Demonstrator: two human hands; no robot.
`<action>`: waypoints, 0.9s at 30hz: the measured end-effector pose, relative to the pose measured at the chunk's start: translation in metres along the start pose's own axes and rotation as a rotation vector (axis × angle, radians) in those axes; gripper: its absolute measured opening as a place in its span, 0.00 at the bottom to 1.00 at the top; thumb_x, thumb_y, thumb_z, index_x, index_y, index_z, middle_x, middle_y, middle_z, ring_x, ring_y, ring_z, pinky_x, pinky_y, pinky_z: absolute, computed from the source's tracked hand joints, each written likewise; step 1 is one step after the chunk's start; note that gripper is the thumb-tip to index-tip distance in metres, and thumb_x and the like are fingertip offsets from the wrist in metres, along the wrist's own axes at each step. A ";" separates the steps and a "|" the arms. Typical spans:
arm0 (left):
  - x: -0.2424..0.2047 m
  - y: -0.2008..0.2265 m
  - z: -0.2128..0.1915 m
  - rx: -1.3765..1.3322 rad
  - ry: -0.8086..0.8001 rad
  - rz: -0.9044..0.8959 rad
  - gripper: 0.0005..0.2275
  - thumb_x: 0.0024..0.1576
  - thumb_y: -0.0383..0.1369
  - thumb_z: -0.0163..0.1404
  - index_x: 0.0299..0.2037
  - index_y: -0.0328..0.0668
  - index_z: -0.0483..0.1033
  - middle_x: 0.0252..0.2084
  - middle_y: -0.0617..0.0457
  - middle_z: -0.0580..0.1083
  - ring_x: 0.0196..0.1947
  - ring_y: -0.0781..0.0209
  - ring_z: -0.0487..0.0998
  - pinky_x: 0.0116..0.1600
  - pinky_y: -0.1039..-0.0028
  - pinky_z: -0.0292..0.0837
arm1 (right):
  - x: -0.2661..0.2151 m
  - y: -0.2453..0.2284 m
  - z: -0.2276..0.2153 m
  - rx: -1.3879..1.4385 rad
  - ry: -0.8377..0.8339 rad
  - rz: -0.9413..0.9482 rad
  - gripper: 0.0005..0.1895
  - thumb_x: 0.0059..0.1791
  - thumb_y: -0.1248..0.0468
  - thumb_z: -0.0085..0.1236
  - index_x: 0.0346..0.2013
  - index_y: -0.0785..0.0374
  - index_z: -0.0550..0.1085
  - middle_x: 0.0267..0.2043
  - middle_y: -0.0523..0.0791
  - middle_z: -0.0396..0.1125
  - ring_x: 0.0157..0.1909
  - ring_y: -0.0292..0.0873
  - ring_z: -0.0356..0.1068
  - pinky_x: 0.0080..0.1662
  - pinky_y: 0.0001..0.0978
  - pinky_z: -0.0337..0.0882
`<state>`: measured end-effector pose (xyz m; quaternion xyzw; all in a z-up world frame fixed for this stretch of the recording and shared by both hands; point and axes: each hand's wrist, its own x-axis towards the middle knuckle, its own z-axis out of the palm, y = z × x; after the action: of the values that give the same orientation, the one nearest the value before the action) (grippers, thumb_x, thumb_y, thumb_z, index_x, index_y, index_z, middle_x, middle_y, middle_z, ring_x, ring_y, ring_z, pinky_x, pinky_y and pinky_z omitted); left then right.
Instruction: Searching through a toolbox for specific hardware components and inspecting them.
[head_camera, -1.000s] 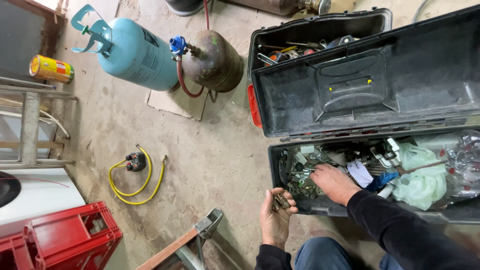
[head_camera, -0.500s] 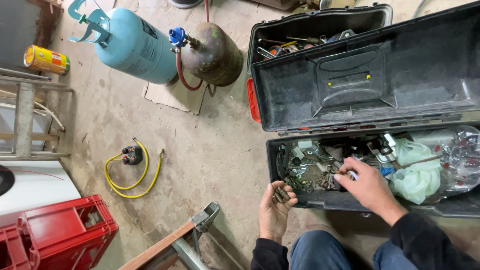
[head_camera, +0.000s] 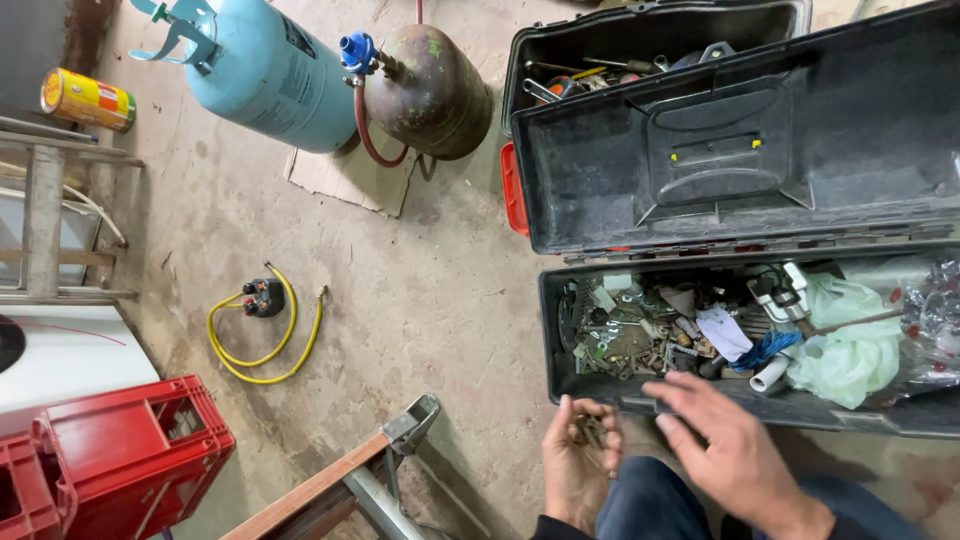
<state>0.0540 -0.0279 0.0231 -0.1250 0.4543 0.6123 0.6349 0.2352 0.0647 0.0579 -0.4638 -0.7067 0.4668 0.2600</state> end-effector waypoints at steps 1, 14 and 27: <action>-0.001 0.011 -0.008 -0.001 0.002 -0.004 0.17 0.66 0.46 0.45 0.33 0.42 0.77 0.31 0.49 0.77 0.25 0.64 0.77 0.23 0.80 0.69 | 0.007 0.012 -0.002 -0.002 -0.001 0.004 0.18 0.46 0.64 0.58 0.50 0.59 0.78 0.52 0.50 0.74 0.59 0.51 0.72 0.57 0.40 0.71; 0.011 0.018 -0.162 0.747 0.406 0.034 0.17 0.62 0.40 0.54 0.26 0.36 0.73 0.16 0.51 0.68 0.11 0.64 0.65 0.17 0.74 0.57 | 0.029 0.035 0.005 -0.085 -0.089 -0.034 0.15 0.47 0.61 0.59 0.48 0.60 0.79 0.51 0.50 0.75 0.57 0.50 0.74 0.55 0.38 0.74; -0.038 -0.103 -0.277 1.261 0.769 0.150 0.13 0.53 0.37 0.61 0.35 0.33 0.76 0.30 0.44 0.79 0.33 0.51 0.80 0.42 0.63 0.75 | -0.030 0.044 -0.011 -0.245 -0.389 0.236 0.16 0.45 0.56 0.64 0.47 0.52 0.82 0.51 0.44 0.77 0.56 0.44 0.76 0.55 0.36 0.75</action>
<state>0.0349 -0.2738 -0.1448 0.0890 0.9171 0.1903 0.3389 0.2753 0.0488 0.0248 -0.4725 -0.7357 0.4852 0.0046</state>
